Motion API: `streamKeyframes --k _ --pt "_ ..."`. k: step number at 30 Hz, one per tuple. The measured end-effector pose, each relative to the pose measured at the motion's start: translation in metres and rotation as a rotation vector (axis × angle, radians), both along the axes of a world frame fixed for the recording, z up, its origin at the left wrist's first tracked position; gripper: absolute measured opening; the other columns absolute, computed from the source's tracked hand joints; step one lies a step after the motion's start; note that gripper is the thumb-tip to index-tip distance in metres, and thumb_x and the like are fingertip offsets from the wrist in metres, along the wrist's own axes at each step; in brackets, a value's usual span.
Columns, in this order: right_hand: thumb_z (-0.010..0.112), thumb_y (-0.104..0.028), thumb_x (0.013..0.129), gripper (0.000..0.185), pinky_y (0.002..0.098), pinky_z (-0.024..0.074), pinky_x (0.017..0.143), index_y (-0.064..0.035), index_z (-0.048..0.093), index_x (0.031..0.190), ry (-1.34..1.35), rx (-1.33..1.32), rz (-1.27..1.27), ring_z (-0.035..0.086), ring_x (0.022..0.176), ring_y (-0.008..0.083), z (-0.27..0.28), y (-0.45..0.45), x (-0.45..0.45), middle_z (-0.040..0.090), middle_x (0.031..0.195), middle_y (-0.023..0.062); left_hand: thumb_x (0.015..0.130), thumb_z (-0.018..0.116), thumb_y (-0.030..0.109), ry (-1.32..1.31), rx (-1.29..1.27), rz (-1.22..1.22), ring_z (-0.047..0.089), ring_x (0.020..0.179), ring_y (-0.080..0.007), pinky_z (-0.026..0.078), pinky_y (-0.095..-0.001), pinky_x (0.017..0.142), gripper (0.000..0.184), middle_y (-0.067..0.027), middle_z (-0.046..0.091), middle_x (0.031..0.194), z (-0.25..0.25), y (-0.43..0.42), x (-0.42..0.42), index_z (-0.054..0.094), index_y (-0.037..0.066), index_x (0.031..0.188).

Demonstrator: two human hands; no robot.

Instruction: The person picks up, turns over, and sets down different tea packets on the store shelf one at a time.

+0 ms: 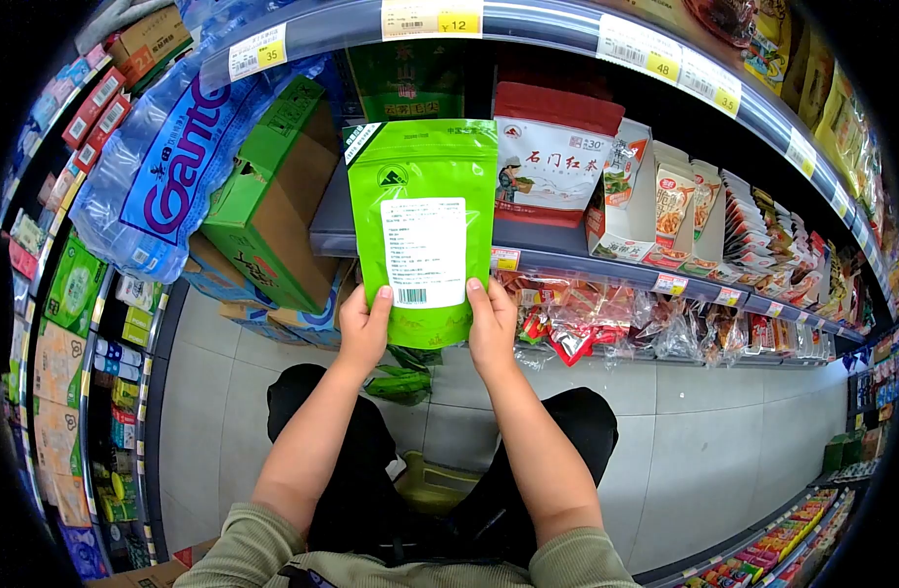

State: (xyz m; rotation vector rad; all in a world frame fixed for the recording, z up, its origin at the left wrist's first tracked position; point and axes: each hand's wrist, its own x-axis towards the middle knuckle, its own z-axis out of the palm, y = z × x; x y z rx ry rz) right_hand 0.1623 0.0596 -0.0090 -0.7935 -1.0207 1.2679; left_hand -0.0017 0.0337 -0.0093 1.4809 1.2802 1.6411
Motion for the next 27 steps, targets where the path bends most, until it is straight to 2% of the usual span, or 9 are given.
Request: streamKeyframes --k 15,23,27 --pt "0.049 -0.015 0.09 0.029 0.025 0.0387 0.085 0.0047 0.056 0.11 0.002 0.003 0.008 0.053 0.094 0.0116 -0.0033 0.0011 0.0006 0.061 0.104 0.0073 0.088 0.053 0.015 0.001 -0.03 -0.019 0.058 0.081 -0.0125 0.045 -0.0276 0.073 0.022 -0.0109 0.065 0.09 0.0012 -0.0017 -0.0012 0.057 -0.004 0.099" --pt "0.051 -0.014 0.089 0.028 0.0246 0.0396 0.083 0.0042 0.056 0.11 0.016 -0.002 0.009 0.054 0.092 0.0111 -0.0017 -0.0002 -0.0001 0.061 0.102 0.0069 0.076 0.069 0.01 0.001 -0.044 -0.038 0.061 0.081 -0.0128 0.048 -0.0278 0.072 0.026 -0.0095 0.066 0.09 0.0073 -0.003 0.0015 0.059 -0.002 0.096" --pt "0.052 -0.012 0.088 0.028 0.0246 0.0401 0.082 0.0041 0.056 0.111 0.025 0.01 0.016 0.054 0.091 0.0108 -0.0012 -0.0009 -0.0001 0.061 0.102 0.0068 0.075 0.07 0.01 0.003 -0.039 -0.037 0.061 0.08 -0.0129 0.048 -0.0278 0.072 0.027 -0.0096 0.066 0.09 0.0076 -0.0027 0.0017 0.059 -0.002 0.096"
